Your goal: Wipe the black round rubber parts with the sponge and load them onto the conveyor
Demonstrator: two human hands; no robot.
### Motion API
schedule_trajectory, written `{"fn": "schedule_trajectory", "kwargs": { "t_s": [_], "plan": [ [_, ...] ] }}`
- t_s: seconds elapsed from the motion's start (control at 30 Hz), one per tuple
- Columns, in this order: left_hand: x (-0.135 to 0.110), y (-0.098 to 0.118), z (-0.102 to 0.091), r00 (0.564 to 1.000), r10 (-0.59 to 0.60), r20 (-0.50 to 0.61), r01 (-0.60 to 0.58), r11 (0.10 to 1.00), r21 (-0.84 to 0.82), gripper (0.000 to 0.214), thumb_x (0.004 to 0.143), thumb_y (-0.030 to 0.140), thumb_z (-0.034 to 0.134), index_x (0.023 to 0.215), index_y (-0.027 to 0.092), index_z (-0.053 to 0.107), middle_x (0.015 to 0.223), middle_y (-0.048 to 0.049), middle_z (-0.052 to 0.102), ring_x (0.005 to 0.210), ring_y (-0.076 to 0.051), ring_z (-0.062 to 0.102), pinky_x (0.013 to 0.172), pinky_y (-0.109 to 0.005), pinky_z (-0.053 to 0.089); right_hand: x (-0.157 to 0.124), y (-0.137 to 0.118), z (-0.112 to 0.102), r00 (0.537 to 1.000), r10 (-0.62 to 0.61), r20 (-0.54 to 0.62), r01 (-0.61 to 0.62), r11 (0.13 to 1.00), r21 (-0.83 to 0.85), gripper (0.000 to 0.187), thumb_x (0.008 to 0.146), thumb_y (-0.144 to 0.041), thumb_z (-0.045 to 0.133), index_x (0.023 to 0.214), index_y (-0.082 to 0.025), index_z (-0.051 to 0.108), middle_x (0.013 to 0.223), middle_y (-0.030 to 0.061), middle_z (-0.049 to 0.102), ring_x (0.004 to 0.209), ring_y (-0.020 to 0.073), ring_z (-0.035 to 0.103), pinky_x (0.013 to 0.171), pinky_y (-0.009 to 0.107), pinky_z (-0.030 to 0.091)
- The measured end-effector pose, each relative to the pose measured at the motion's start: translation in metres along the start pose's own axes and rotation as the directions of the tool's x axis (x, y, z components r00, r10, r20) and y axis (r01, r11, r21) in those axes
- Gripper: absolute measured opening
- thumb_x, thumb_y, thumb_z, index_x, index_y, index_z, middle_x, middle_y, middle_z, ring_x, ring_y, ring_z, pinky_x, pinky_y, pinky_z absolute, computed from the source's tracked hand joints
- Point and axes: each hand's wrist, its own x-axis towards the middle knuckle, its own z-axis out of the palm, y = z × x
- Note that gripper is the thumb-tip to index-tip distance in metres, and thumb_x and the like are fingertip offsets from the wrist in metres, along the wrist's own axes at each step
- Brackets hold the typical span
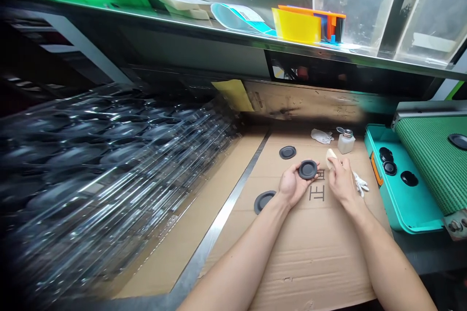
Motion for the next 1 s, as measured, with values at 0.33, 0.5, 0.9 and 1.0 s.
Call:
{"fn": "schedule_trajectory", "kwargs": {
  "t_s": [0.33, 0.5, 0.9, 1.0],
  "plan": [
    [-0.003, -0.014, 0.002, 0.992, -0.094, 0.084, 0.090, 0.995, 0.046, 0.030, 0.099, 0.036, 0.048, 0.098, 0.013, 0.068, 0.104, -0.0145, 0.073, 0.103, -0.025, 0.069, 0.094, -0.039, 0.055, -0.003, -0.037, 0.019, 0.995, 0.048, 0.085, -0.030, 0.978, -0.206, 0.046, 0.104, -0.046, 0.040, 0.143, -0.023, 0.048, 0.113, 0.0132, 0.070, 0.085, 0.0210, 0.069, 0.073, 0.028, 0.048],
    [-0.002, -0.015, 0.000, 0.995, -0.099, 0.023, 0.098, 0.994, 0.044, 0.034, 0.100, 0.037, 0.046, 0.098, 0.012, 0.068, 0.104, -0.0175, 0.074, 0.106, -0.028, 0.069, 0.095, -0.042, 0.055, 0.000, -0.038, 0.020, 0.972, 0.068, 0.225, 0.020, 0.930, -0.367, 0.061, 0.105, -0.050, 0.031, 0.157, -0.017, 0.030, 0.101, 0.0172, 0.073, 0.077, 0.0243, 0.071, 0.067, 0.030, 0.048],
    [-0.002, -0.019, -0.001, 0.998, -0.058, -0.005, 0.058, 0.996, 0.071, 0.032, 0.101, 0.035, 0.046, 0.100, 0.011, 0.066, 0.104, -0.0172, 0.074, 0.104, -0.026, 0.070, 0.094, -0.042, 0.056, -0.002, -0.034, 0.020, 0.961, 0.172, 0.215, -0.082, 0.923, -0.375, 0.064, 0.105, -0.052, 0.029, 0.160, -0.019, 0.024, 0.096, 0.0163, 0.075, 0.081, 0.0261, 0.072, 0.074, 0.034, 0.049],
    [-0.002, -0.020, 0.000, 0.999, -0.045, -0.011, 0.045, 0.997, 0.063, 0.031, 0.102, 0.035, 0.046, 0.097, 0.012, 0.066, 0.103, -0.0164, 0.074, 0.103, -0.025, 0.070, 0.094, -0.042, 0.056, -0.003, -0.037, 0.018, 0.959, 0.203, 0.199, -0.117, 0.920, -0.374, 0.069, 0.104, -0.054, 0.030, 0.160, -0.015, 0.021, 0.090, 0.0165, 0.075, 0.081, 0.0269, 0.072, 0.077, 0.035, 0.049]
  ]
}}
